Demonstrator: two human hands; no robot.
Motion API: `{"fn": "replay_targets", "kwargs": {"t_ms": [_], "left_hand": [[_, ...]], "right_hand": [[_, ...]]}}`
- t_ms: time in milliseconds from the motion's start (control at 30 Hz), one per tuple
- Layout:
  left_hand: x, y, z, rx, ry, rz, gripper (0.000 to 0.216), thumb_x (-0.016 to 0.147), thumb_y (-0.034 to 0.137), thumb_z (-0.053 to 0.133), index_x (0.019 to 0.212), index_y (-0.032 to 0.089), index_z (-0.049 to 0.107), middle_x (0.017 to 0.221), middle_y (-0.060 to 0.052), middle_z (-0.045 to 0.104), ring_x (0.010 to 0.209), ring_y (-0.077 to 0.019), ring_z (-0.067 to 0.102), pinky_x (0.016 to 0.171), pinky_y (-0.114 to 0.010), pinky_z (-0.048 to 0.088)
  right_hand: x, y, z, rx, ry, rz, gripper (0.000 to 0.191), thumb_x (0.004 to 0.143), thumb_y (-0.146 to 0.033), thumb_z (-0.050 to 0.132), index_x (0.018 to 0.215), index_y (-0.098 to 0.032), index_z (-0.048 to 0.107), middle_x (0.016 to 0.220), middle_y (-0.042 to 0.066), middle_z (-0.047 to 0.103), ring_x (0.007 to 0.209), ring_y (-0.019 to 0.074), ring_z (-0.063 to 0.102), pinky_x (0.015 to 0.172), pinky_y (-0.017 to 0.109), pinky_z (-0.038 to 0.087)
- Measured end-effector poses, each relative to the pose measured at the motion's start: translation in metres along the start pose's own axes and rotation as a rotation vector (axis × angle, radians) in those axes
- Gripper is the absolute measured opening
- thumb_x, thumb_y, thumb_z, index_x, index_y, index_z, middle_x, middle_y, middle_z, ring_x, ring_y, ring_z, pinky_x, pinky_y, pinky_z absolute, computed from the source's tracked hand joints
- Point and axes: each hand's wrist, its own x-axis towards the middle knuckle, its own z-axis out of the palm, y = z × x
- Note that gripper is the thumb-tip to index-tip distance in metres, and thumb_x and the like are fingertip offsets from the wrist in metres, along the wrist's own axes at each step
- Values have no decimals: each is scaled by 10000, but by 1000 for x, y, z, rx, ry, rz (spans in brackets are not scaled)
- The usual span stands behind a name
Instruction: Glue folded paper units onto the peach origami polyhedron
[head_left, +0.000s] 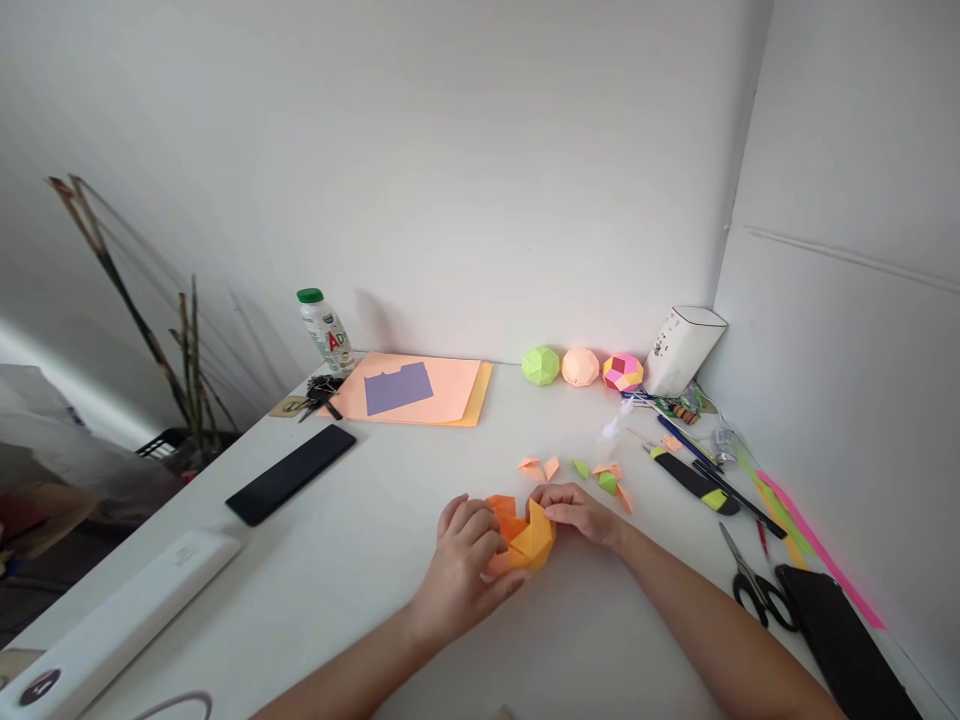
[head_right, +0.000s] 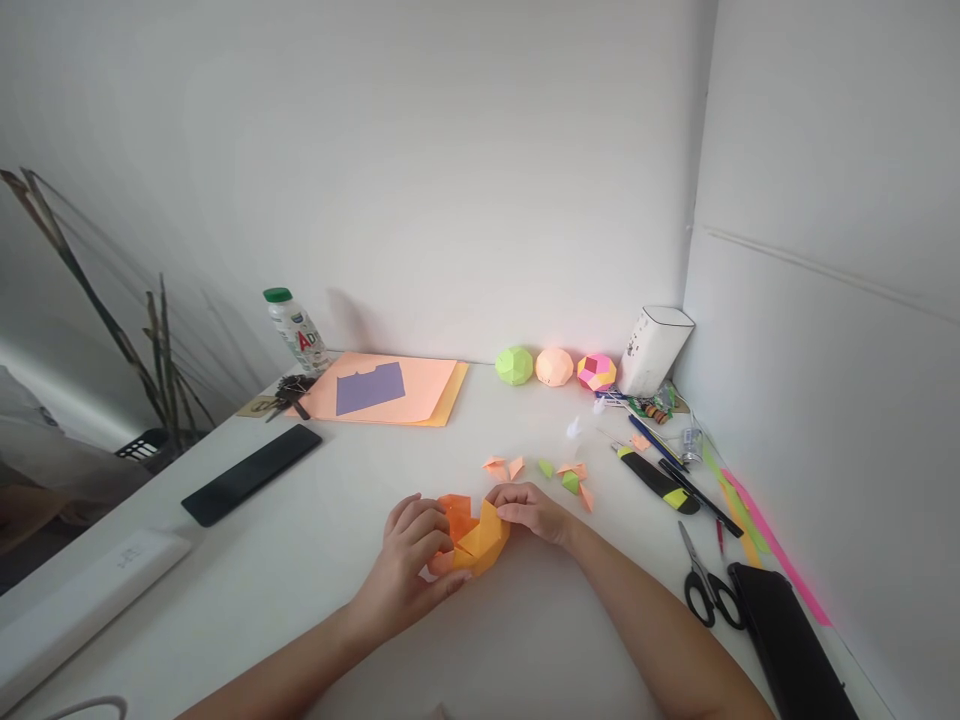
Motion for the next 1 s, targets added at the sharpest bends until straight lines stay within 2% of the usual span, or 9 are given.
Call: {"fn": "replay_targets", "kwargs": {"t_ms": [133, 333, 500, 667, 767, 900, 933, 1000], "left_hand": [[2, 3, 0, -57, 53, -27, 164, 803, 270, 618, 708, 202, 504, 736, -3, 555, 844, -192, 525, 951, -488, 334], [2, 3, 0, -110, 85, 1, 75, 824, 179, 594, 780, 199, 537, 767, -7, 573, 864, -179, 525, 969, -472, 321], [2, 1, 0, -165, 90, 6, 95, 834, 124, 561, 791, 204, 533, 755, -5, 574, 870, -178, 527, 952, -448, 338], [3, -3, 0, -267, 67, -36, 105, 842, 113, 529, 804, 211, 521, 778, -25, 597, 963, -213, 525, 915, -417, 366], [3, -5, -1, -366, 25, -124, 83, 848, 149, 520, 798, 214, 510, 793, -38, 600, 1029, -231, 513, 921, -406, 370], [5, -2, -11, -600, -70, -331, 129, 872, 255, 506, 751, 213, 488, 779, -51, 572, 1108, -248, 486, 876, -353, 410], [5, -1, -14, -658, -92, -394, 170, 871, 286, 511, 724, 209, 476, 813, -61, 580, 1112, -252, 484, 853, -338, 419], [7, 2, -19, -779, -135, -507, 214, 863, 337, 527, 709, 196, 478, 1016, -91, 586, 1044, -242, 522, 797, -316, 434]], "right_hand": [[0, -2, 1, -8, 0, 7, 197, 752, -326, 570, 627, -175, 579, 915, 31, 597, 807, 167, 525, 743, 290, 411], [1, -1, 0, -15, 1, 11, 176, 750, -313, 554, 649, -178, 603, 928, 36, 596, 791, 164, 535, 721, 289, 422], [1, 0, 0, -44, 27, 6, 176, 750, -326, 549, 686, -186, 635, 946, 38, 612, 827, 175, 554, 756, 301, 436], [1, 1, 0, -110, 56, -3, 221, 778, -362, 536, 726, -181, 651, 956, 42, 632, 851, 182, 575, 776, 305, 453], [2, 2, 3, -182, 88, -12, 259, 809, -387, 513, 725, -183, 648, 968, 44, 643, 854, 183, 592, 768, 302, 465], [2, -9, 4, -344, 201, -26, 315, 861, -417, 457, 779, -184, 652, 961, 57, 654, 866, 188, 592, 762, 302, 459], [-1, -15, 1, -399, 243, -25, 313, 857, -424, 470, 763, -184, 648, 925, 55, 657, 846, 186, 586, 757, 299, 451], [-13, -31, -10, -515, 330, -5, 305, 826, -432, 528, 673, -186, 623, 810, 41, 650, 757, 174, 565, 717, 286, 434]]}}
